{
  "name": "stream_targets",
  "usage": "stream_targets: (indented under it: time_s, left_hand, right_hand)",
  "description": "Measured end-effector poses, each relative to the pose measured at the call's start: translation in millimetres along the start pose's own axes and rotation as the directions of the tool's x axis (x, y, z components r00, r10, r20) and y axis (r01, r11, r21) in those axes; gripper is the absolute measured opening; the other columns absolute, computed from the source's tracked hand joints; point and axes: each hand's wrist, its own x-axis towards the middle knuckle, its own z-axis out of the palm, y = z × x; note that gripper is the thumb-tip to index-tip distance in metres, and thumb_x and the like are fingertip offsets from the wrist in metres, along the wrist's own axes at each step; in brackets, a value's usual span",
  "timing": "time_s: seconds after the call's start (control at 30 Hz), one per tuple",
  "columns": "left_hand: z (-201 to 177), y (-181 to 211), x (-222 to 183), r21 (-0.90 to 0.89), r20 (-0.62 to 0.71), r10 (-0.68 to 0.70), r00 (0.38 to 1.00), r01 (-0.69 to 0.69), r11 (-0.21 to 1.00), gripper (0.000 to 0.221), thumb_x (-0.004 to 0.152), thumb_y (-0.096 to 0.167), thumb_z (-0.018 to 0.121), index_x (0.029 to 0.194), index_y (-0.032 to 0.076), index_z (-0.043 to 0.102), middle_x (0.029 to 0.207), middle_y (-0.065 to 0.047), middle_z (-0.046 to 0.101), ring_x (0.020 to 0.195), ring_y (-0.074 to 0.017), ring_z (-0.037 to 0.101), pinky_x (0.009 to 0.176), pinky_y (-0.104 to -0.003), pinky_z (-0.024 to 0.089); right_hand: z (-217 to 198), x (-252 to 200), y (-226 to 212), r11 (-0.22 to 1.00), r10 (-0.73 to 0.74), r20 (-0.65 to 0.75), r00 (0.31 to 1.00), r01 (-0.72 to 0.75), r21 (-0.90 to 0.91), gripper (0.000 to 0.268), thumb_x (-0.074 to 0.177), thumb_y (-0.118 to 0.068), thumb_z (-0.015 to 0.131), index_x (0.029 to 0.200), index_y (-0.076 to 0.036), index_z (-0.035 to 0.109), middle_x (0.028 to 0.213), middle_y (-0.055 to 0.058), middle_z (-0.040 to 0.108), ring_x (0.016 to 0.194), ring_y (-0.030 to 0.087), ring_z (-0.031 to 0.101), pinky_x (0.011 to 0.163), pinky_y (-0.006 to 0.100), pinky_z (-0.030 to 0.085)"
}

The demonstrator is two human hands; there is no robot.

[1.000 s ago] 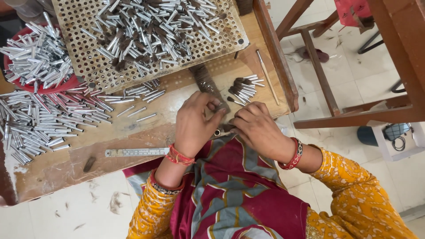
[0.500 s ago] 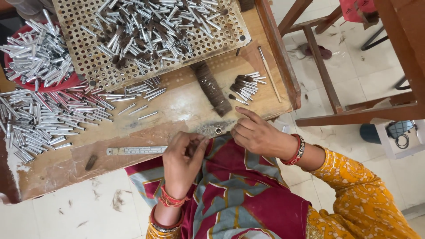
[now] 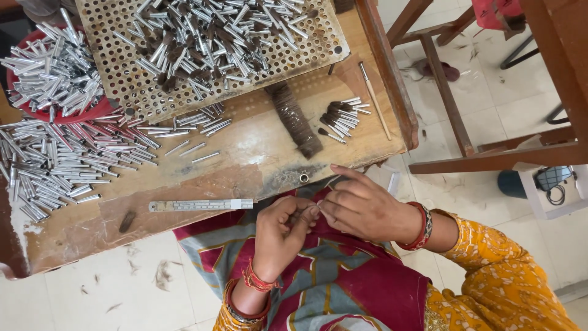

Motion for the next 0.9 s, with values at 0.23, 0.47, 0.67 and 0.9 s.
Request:
stream_targets:
  time_s: [0.23, 0.47, 0.67, 0.9]
  left_hand:
    - [3, -37, -5, -0.319, 0.122, -0.149, 0.981, 0.181, 0.930, 0.008, 0.099, 0.005, 0.069, 0.102, -0.002, 0.071, 0.083, -0.003, 0.072, 0.072, -0.0063, 0.068, 0.060, -0.020, 0.055]
    - [4, -34, -3, -0.354, 0.160, -0.164, 0.973, 0.211, 0.911, 0.010, 0.099, 0.007, 0.066, 0.101, -0.002, 0.070, 0.085, -0.003, 0.074, 0.073, -0.0063, 0.069, 0.061, -0.021, 0.057]
    - [-1, 0, 8, 0.171, -0.218, 0.062, 0.974, -0.024, 0.985, 0.008, 0.091, 0.003, 0.072, 0.097, -0.001, 0.069, 0.084, -0.010, 0.069, 0.063, -0.0115, 0.062, 0.052, -0.025, 0.047]
    - [8, -22, 28, 0.570, -0.166, 0.474, 0.865, -0.309, 0.761, 0.027, 0.087, 0.003, 0.077, 0.113, 0.005, 0.072, 0.104, -0.011, 0.074, 0.086, -0.0280, 0.072, 0.074, -0.037, 0.059]
  right_hand:
    - [20, -15, -7, 0.765, 0.449, -0.025, 0.893, -0.370, 0.527, 0.036, 0.078, -0.008, 0.086, 0.113, -0.007, 0.075, 0.106, 0.008, 0.074, 0.112, 0.028, 0.068, 0.100, 0.045, 0.053]
    - [28, -20, -9, 0.783, 0.430, -0.168, 0.887, -0.274, 0.559, 0.023, 0.083, 0.003, 0.076, 0.105, -0.006, 0.076, 0.098, 0.006, 0.076, 0.096, 0.024, 0.074, 0.105, 0.045, 0.059]
    - [28, -11, 3, 0.749, 0.552, -0.197, 0.810, -0.378, 0.544, 0.013, 0.087, -0.001, 0.079, 0.099, -0.004, 0.076, 0.094, 0.007, 0.076, 0.095, 0.023, 0.073, 0.095, 0.039, 0.062]
    - [55, -20, 16, 0.471, 0.747, 0.000, 0.665, -0.530, 0.705, 0.012, 0.094, -0.004, 0.073, 0.104, 0.001, 0.078, 0.099, 0.009, 0.078, 0.089, 0.014, 0.073, 0.079, 0.026, 0.057]
